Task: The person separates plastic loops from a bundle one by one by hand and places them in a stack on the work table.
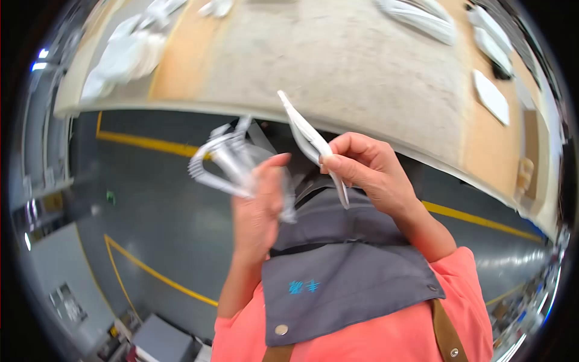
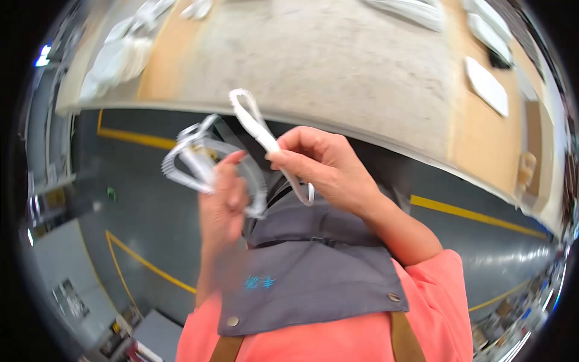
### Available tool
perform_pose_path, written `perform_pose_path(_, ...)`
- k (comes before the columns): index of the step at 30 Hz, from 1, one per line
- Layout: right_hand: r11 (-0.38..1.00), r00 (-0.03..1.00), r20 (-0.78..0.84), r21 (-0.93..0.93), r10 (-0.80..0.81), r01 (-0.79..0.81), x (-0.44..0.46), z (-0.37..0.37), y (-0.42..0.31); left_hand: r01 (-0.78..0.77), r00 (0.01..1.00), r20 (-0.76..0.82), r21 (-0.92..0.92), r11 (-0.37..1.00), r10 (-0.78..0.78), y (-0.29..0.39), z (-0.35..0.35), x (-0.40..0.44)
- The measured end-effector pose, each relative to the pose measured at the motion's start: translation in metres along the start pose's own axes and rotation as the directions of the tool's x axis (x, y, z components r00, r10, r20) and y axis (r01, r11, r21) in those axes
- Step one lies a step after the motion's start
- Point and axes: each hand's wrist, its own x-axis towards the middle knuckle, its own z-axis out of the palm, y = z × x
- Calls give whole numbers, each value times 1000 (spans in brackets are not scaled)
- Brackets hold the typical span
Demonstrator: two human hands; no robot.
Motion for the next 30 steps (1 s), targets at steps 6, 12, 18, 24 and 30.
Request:
perform_pose_path(6, 996, 993, 108, -85, 46, -37, 8, 25, 29, 71, 997, 20, -24, 997, -70, -10, -18, -6)
perform_pose_path(12, 994, 988, 142, -98, 59, -46, 7, 22, 33, 63, 998, 10, -15, 998, -63, -15, -15, -7)
perform_pose_path(18, 993, 988, 138, -107, 65, -50, 7, 24, 34, 70, 997, 15, -13, 997, -70, -16, -18, -6)
perform_pose_path(24, 984, 993, 113, -177, 43, -23, 7, 23, 41, -3, 1000, 21, 72, 997, 1, -15, -15, -5)
perform_pose_path(30, 864, 976, 95, -453, -196, 218, 6, 32, 48, -16, 999, 42, 34, 999, 15, -27, -12, -1)
